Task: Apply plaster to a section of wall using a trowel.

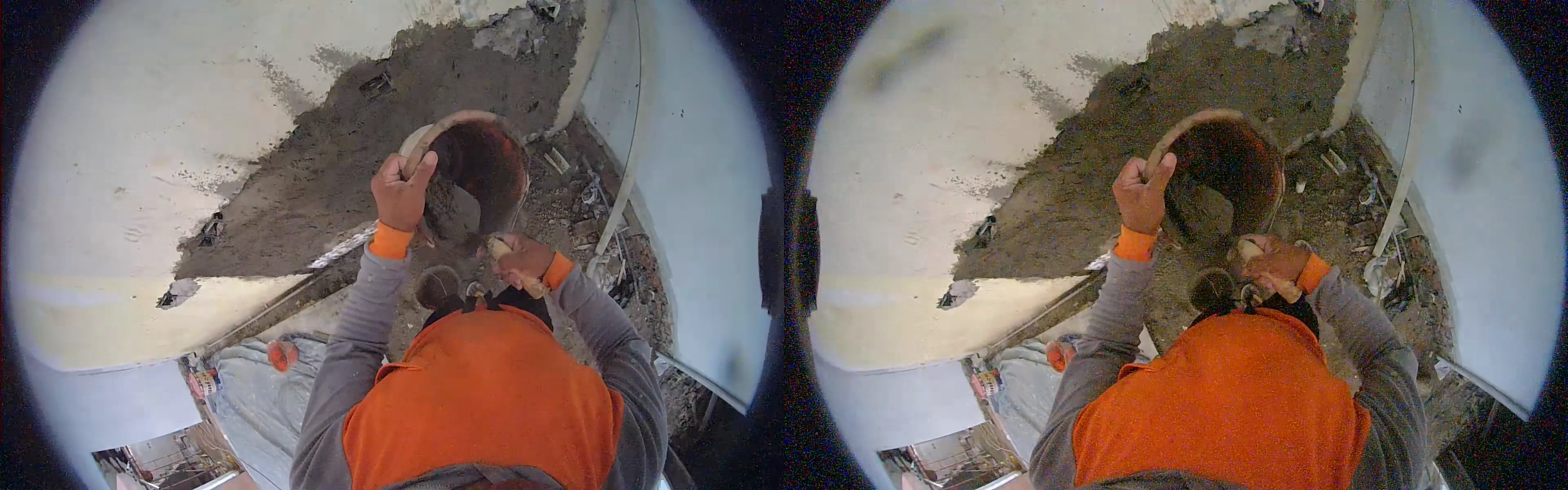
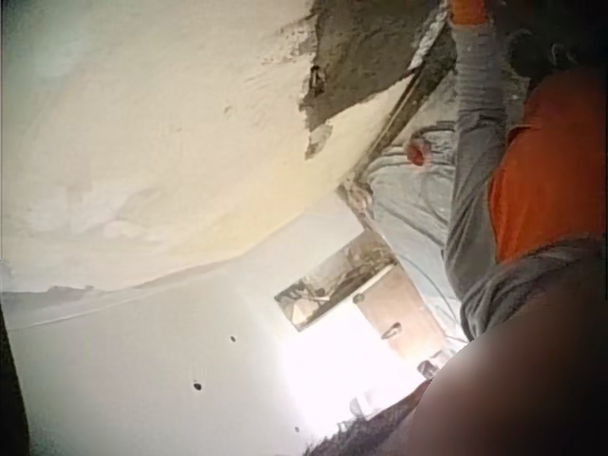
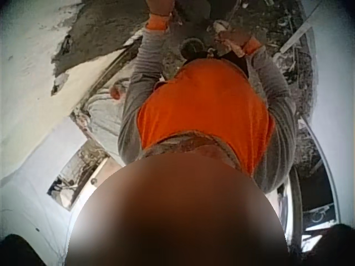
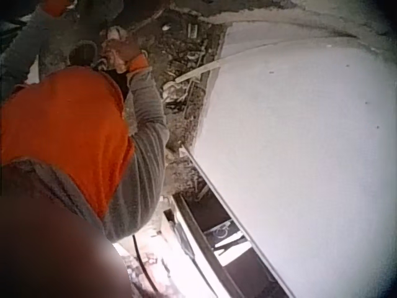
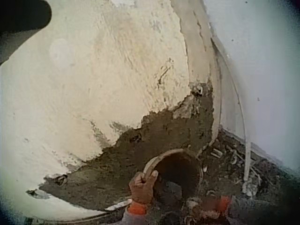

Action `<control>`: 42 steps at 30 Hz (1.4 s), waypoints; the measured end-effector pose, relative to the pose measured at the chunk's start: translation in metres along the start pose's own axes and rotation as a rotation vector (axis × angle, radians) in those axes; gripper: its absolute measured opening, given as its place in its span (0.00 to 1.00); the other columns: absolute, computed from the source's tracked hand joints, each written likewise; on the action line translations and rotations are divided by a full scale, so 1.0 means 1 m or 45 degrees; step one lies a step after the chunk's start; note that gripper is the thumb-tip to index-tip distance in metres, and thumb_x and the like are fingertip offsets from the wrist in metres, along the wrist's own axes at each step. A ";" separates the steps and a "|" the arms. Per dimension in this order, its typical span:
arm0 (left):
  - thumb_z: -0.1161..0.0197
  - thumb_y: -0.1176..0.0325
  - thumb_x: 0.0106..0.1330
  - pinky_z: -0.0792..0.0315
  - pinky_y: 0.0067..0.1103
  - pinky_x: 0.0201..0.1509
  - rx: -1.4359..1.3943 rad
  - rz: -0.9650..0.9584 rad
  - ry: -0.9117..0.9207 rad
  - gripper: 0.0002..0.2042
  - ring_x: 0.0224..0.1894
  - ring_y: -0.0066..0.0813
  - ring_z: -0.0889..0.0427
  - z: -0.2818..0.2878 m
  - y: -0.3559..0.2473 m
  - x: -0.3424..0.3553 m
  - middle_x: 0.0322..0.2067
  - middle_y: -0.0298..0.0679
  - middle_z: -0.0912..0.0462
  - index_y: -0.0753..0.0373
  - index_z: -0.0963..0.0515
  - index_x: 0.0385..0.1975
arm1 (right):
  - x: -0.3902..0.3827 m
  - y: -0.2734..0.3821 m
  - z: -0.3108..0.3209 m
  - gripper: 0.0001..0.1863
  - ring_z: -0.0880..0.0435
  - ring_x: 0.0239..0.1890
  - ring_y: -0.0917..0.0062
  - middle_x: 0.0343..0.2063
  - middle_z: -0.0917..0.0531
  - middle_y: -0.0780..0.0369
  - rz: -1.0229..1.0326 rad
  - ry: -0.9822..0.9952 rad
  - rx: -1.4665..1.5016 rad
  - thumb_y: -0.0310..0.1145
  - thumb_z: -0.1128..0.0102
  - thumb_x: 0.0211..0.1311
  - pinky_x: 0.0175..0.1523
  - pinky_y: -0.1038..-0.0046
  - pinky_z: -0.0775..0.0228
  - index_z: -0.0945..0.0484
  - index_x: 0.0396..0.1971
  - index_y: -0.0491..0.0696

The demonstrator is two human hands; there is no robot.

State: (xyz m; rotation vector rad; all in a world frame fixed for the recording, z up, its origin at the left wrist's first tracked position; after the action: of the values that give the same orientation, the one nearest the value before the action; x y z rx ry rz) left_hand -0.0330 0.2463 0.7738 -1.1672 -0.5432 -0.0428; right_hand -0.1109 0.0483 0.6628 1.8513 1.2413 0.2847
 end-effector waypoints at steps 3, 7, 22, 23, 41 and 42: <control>0.35 0.63 0.49 0.48 0.15 0.19 -0.001 0.006 -0.058 0.18 0.18 0.14 0.45 -0.006 0.009 0.005 0.12 0.25 0.41 0.60 0.38 0.09 | -0.007 0.000 0.006 0.19 0.32 0.11 0.84 0.17 0.29 0.64 0.022 -0.003 0.155 0.27 0.48 0.51 0.14 0.82 0.38 0.38 0.44 0.42; 0.36 0.59 0.49 0.45 0.18 0.19 -0.046 0.177 -0.152 0.20 0.17 0.16 0.43 -0.012 0.041 0.012 0.12 0.28 0.40 0.63 0.38 0.10 | -0.021 0.009 0.022 0.19 0.33 0.10 0.83 0.17 0.30 0.64 0.062 -0.062 0.128 0.28 0.51 0.51 0.13 0.81 0.39 0.38 0.44 0.40; 0.46 0.66 0.57 0.32 0.24 0.39 -0.229 0.555 -0.352 0.17 0.35 0.27 0.28 0.084 0.182 -0.104 0.36 0.37 0.26 0.70 0.31 0.43 | -0.026 0.073 0.175 0.24 0.25 0.21 0.71 0.24 0.27 0.59 1.252 -1.440 0.521 0.32 0.46 0.45 0.25 0.72 0.30 0.38 0.46 0.43; 0.46 0.66 0.57 0.32 0.24 0.40 -0.386 0.615 -0.382 0.18 0.36 0.29 0.28 0.103 0.197 -0.117 0.36 0.39 0.26 0.70 0.31 0.44 | -0.017 0.080 0.204 0.26 0.25 0.28 0.67 0.28 0.27 0.57 1.284 -1.770 0.226 0.34 0.45 0.46 0.34 0.69 0.31 0.39 0.46 0.42; 0.48 0.54 0.56 0.30 0.27 0.30 0.947 1.047 -0.541 0.22 0.33 0.33 0.24 0.218 0.210 -0.234 0.31 0.42 0.22 0.63 0.32 0.45 | 0.194 0.060 0.283 0.22 0.26 0.23 0.74 0.27 0.27 0.59 0.770 -1.532 -0.427 0.28 0.44 0.46 0.23 0.73 0.33 0.40 0.43 0.42; 0.48 0.54 0.56 0.30 0.27 0.30 0.934 1.052 -0.571 0.22 0.33 0.33 0.24 0.215 0.209 -0.236 0.31 0.42 0.22 0.63 0.32 0.45 | 0.193 0.040 0.301 0.23 0.26 0.24 0.74 0.29 0.27 0.60 0.714 -1.568 -0.255 0.28 0.44 0.47 0.23 0.73 0.34 0.40 0.45 0.43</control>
State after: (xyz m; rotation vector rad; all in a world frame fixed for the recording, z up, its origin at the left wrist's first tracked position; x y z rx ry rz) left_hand -0.2565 0.4636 0.5532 -0.5924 -0.3716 1.0643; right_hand 0.1882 0.0457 0.4623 1.6529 -0.1430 -0.3985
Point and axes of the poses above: each hand's wrist, its own x-axis towards the middle knuckle, its own z-axis out of the back of the hand, y = z × x, the point moved 5 cm from there along x, towards the middle knuckle
